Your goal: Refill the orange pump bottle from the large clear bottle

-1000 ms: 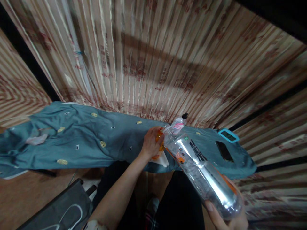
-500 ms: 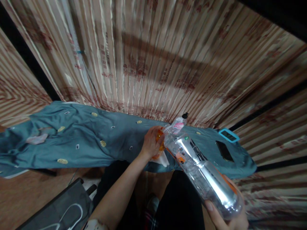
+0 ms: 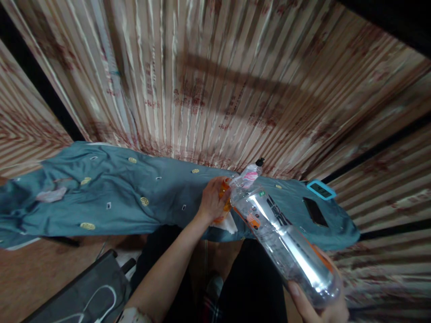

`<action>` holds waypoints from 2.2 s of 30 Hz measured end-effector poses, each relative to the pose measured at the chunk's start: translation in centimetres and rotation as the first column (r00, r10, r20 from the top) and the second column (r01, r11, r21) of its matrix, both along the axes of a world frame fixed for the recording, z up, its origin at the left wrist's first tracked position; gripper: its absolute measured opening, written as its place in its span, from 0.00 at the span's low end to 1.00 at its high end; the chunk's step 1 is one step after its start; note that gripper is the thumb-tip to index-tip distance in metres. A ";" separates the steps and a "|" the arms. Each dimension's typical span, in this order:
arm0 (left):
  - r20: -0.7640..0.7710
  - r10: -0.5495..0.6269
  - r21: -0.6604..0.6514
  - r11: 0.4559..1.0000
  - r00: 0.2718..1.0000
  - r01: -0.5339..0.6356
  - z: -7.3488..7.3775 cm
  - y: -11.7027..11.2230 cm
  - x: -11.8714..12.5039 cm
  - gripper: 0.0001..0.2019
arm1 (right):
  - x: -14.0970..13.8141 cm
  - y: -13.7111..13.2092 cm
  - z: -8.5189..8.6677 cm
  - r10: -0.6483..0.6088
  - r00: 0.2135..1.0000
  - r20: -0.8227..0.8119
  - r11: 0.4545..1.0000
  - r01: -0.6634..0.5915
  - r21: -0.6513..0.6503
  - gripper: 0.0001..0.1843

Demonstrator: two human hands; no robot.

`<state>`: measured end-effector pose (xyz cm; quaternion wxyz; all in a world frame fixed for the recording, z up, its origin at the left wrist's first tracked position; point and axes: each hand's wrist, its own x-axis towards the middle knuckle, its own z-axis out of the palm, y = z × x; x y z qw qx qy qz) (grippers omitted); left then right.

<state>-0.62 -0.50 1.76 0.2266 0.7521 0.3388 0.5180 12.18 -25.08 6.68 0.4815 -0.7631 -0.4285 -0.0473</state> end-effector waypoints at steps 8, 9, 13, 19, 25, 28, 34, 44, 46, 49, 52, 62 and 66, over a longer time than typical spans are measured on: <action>-0.016 0.002 -0.014 1.000 1.000 -0.003 -0.1 0.0 -0.1 0.20 | -0.4 0.1 0.5 -0.012 0.999 -0.052 1.000 0.011 -0.016 0.53; -0.017 0.002 -0.017 1.000 1.000 -0.002 -0.1 0.0 -0.1 0.20 | -0.4 0.0 0.6 -0.002 0.997 -0.072 1.000 0.001 -0.016 0.54; -0.015 -0.001 -0.018 1.000 1.000 0.000 0.0 0.0 -0.1 0.21 | -0.4 -0.1 0.7 0.025 0.990 -0.140 1.000 -0.027 -0.015 0.56; -0.014 0.002 -0.011 1.000 1.000 -0.002 -0.1 0.0 -0.1 0.20 | -0.6 -0.2 0.8 0.018 0.991 -0.136 0.999 -0.022 -0.030 0.55; -0.014 0.008 0.010 1.000 1.000 -0.007 -0.2 0.0 0.0 0.22 | 0.0 -0.5 0.3 0.052 0.981 -0.188 0.998 -0.054 -0.009 0.56; -0.009 0.006 0.014 1.000 1.000 -0.006 -0.2 0.0 0.0 0.21 | 0.4 -0.7 -0.1 0.092 0.975 -0.200 0.996 -0.093 0.006 0.58; -0.002 -0.002 0.037 0.999 1.000 0.002 -0.2 0.0 -0.1 0.20 | 0.0 -1.0 0.4 0.109 0.950 -0.292 0.993 -0.118 -0.013 0.61; 0.015 -0.030 0.005 1.000 0.999 0.029 0.1 -0.1 -0.1 0.19 | -0.6 -0.8 0.8 0.043 0.951 -0.306 0.999 -0.046 -0.002 0.61; 0.017 -0.041 -0.013 0.999 0.999 0.042 0.2 -0.1 -0.1 0.18 | -0.6 -0.8 0.7 0.043 0.956 -0.291 0.999 -0.041 0.014 0.62; 0.016 -0.043 -0.031 0.999 0.999 0.044 0.3 -0.2 -0.2 0.18 | -0.6 -0.9 0.6 0.026 0.961 -0.276 1.000 -0.024 0.009 0.63; 0.029 -0.052 -0.021 0.998 0.998 0.052 0.3 -0.2 -0.4 0.18 | -0.6 -1.0 0.6 0.036 0.964 -0.262 0.999 -0.032 0.020 0.63; 0.042 -0.058 -0.030 0.998 0.997 0.059 0.5 -0.4 -0.6 0.20 | -1.1 -0.9 1.2 0.048 0.964 -0.261 0.999 -0.042 0.031 0.60; 0.029 -0.042 -0.036 0.998 0.999 0.044 0.3 -0.3 -0.5 0.21 | -1.1 -0.6 0.9 0.042 0.959 -0.281 0.998 -0.026 0.060 0.55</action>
